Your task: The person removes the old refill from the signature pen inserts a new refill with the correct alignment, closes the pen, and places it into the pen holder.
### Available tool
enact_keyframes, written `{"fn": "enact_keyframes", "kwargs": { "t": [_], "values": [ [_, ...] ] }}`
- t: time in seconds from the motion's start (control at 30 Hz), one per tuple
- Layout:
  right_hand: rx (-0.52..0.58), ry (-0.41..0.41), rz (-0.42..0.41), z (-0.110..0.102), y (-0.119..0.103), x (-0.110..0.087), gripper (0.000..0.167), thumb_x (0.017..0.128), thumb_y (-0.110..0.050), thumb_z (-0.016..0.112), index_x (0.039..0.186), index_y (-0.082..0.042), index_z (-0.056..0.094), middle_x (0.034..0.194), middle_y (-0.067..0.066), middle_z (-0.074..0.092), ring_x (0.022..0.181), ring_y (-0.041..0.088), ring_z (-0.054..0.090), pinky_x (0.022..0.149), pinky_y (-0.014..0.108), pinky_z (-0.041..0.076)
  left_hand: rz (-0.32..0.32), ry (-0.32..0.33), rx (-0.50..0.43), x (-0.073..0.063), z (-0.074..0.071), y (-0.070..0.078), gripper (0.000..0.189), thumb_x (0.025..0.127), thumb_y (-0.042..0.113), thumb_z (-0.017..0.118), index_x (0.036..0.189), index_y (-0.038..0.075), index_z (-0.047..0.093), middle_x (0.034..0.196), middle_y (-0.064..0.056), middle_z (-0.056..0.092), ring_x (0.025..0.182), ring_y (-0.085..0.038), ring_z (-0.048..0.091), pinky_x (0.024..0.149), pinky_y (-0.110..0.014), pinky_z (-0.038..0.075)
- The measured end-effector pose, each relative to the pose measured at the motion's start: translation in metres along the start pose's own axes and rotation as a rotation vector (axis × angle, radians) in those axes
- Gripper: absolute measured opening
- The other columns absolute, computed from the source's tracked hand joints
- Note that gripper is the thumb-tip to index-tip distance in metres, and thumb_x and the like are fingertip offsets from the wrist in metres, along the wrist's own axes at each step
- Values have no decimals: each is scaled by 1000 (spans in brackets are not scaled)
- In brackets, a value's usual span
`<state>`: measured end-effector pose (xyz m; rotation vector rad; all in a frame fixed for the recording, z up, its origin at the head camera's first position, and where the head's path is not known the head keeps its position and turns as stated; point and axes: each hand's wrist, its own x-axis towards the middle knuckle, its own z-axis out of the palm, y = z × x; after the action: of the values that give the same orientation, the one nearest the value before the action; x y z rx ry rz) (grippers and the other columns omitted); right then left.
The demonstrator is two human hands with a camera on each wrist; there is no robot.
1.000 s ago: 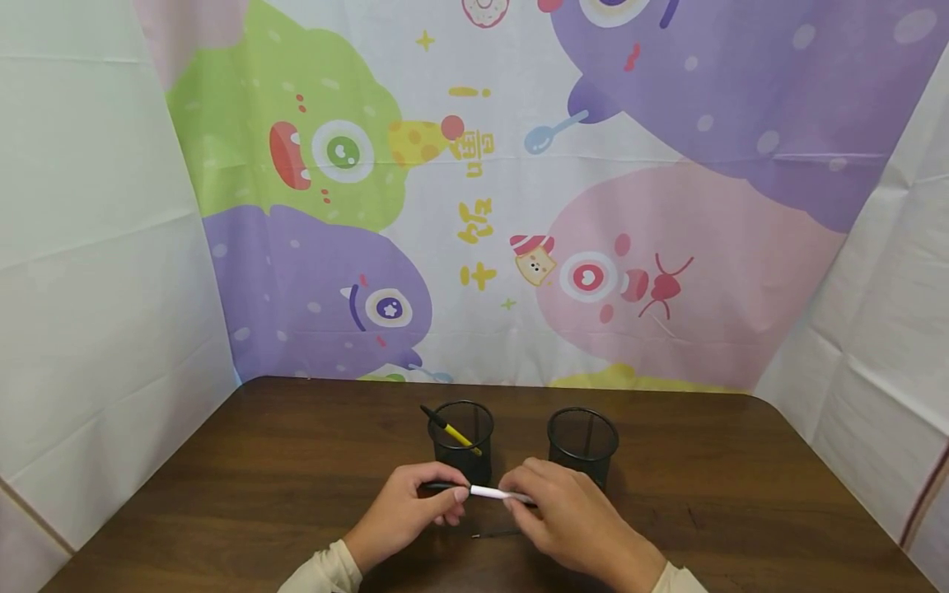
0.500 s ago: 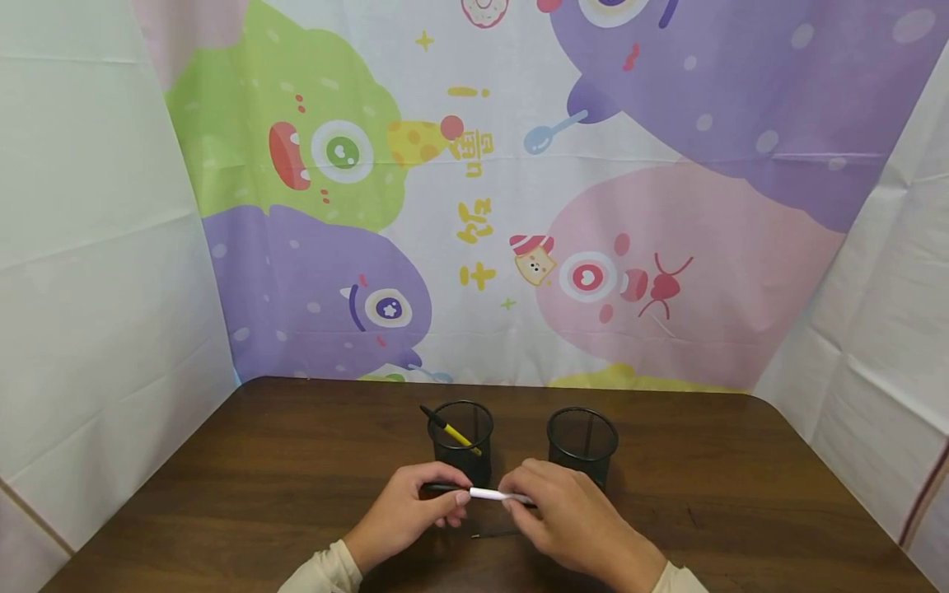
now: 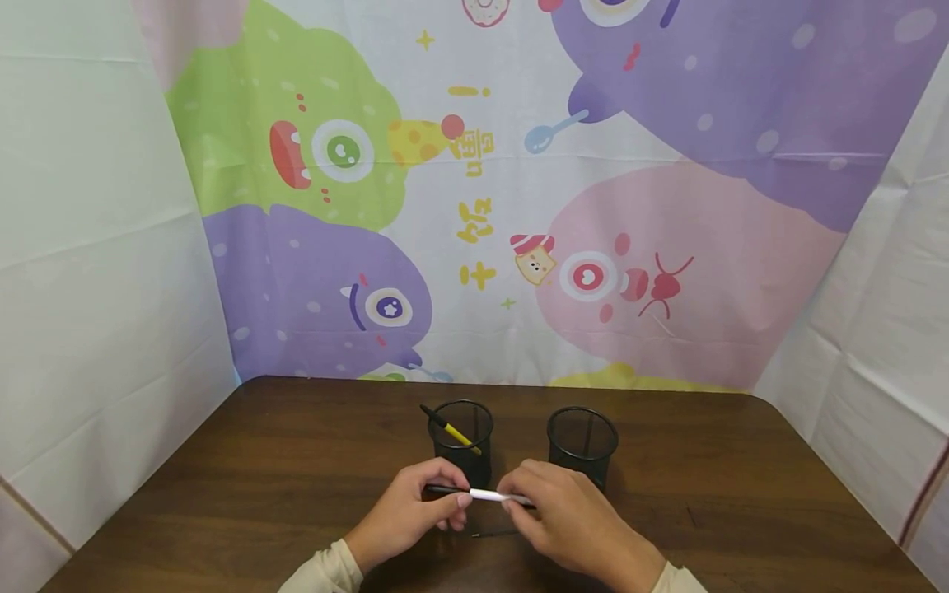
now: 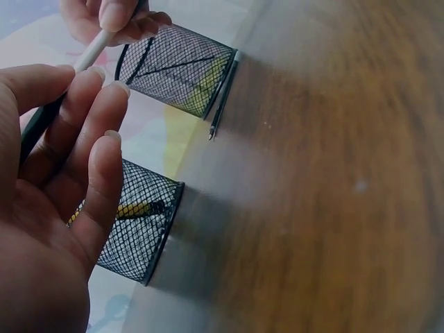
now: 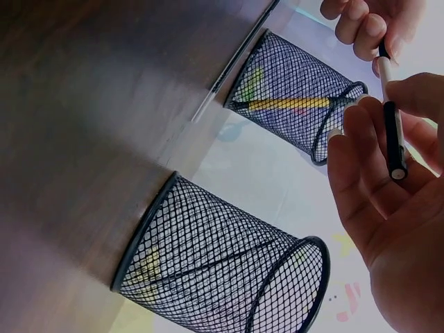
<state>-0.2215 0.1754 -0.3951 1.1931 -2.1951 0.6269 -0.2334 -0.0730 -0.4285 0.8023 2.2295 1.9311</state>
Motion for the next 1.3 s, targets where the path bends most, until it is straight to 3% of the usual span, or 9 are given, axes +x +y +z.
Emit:
{"fn": "enact_keyframes", "kwargs": {
  "t": [0.3,0.53,0.8,1.1,1.3],
  "values": [
    [15,5,-19,1,0,0,26,80,-8,81,95,-23,67,87,-19,57,73,-5,52,63,12,44,3,0,24,0,0,-1,13,94,18,72,100,8,66,75,-10,70,67,-16,71,59,-25,54],
    [26,6,-23,2,0,0,27,80,-7,82,96,-24,67,88,-19,57,74,-5,53,64,11,45,6,-9,28,0,-1,-1,16,96,18,69,104,6,65,87,-16,68,66,-17,70,60,-28,57],
    [46,3,2,2,-1,-2,26,82,-7,81,97,-23,67,88,-19,57,74,-5,53,64,12,46,57,-18,-33,-1,-2,-1,11,98,8,62,106,1,59,90,-33,62,64,-16,69,58,-28,56],
    [36,35,12,1,-2,0,27,82,-7,81,98,-22,67,90,-18,59,74,-4,54,64,12,46,55,44,-34,0,-3,-1,13,96,13,69,104,3,65,88,-19,71,68,-17,70,60,-27,57],
    [43,59,-3,1,-1,0,29,80,-4,82,98,-21,68,90,-17,60,74,-4,55,65,10,45,50,44,-50,0,-4,1,15,95,13,70,104,1,66,87,-14,73,69,-20,70,61,-26,57]
  ]
}}
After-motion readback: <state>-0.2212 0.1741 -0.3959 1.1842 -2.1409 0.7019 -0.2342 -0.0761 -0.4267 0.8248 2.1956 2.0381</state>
